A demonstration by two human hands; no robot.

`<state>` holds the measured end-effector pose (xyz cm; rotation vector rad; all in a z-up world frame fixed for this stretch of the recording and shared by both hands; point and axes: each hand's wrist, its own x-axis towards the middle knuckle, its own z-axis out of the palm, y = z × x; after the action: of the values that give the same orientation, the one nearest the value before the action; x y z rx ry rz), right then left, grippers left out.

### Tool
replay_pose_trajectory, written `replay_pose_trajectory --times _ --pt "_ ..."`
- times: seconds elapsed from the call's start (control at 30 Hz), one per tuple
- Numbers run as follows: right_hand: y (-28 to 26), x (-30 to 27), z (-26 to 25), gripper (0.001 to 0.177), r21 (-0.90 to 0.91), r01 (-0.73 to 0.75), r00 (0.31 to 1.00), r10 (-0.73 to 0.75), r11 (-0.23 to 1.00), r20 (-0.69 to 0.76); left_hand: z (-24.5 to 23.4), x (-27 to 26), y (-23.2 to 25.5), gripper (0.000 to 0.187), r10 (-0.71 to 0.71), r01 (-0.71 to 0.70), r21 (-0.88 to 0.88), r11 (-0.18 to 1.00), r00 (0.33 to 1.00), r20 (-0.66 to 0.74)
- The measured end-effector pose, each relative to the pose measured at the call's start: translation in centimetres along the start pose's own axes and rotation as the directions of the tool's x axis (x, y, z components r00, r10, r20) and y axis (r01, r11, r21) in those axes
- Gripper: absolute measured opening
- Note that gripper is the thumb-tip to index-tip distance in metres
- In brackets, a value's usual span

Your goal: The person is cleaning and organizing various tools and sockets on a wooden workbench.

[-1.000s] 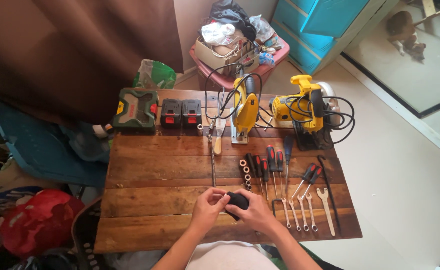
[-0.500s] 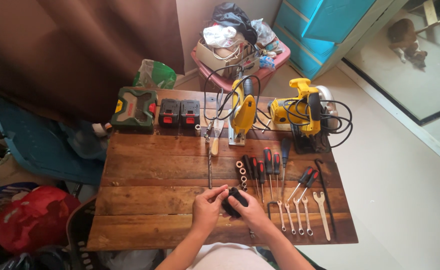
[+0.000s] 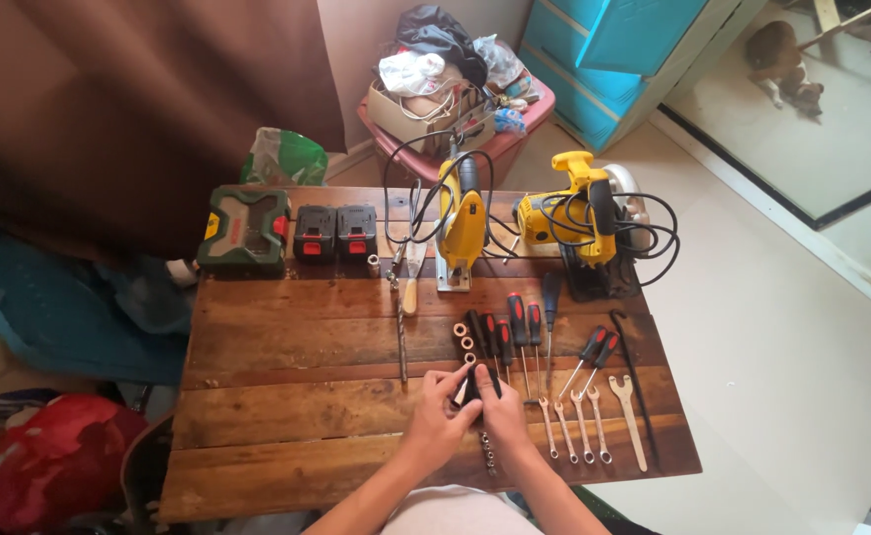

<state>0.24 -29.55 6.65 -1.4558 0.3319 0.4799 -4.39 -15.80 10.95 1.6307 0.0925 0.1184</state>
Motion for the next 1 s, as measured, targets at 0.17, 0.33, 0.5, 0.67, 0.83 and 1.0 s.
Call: replay_pose_trajectory --times 0.17,0.33,0.5,0.67,0.83,1.0 --pt "1.1 1.0 -0.7 0.05 -0.049 0.015 1.0 -0.015 0.999 0.004 -0.8 0.1 0.8 0.053 0.018 -0.024 0.246 0.969 0.999 0.027" --pt "-1.2 0.3 0.0 0.04 -0.054 0.04 0.999 -0.039 0.998 0.02 -1.9 0.4 1.5 0.045 0.114 -0.123 0.155 0.98 0.991 0.065" --pt "-0.7 1.9 -1.8 0.035 -0.249 0.184 0.977 -0.149 0.951 0.154 -2.8 0.5 3.0 0.048 -0.025 0.007 0.152 0.988 0.992 0.12" --pt "-2.8 1.5 -1.6 0.038 -0.15 0.141 0.963 -0.1 0.978 0.251 -3.0 1.2 2.7 0.041 0.046 -0.047 0.115 0.992 0.999 0.005" --pt "-5.4 -0.7 -0.7 0.042 -0.197 0.052 0.885 0.046 0.979 0.463 -4.6 2.0 3.4 0.035 0.049 -0.055 0.156 0.986 0.998 0.044" --pt "-4.7 -0.8 -0.5 0.042 0.003 -0.176 0.826 0.146 0.984 0.544 -4.0 1.5 2.6 0.025 0.003 -0.006 0.057 0.998 0.998 0.065"
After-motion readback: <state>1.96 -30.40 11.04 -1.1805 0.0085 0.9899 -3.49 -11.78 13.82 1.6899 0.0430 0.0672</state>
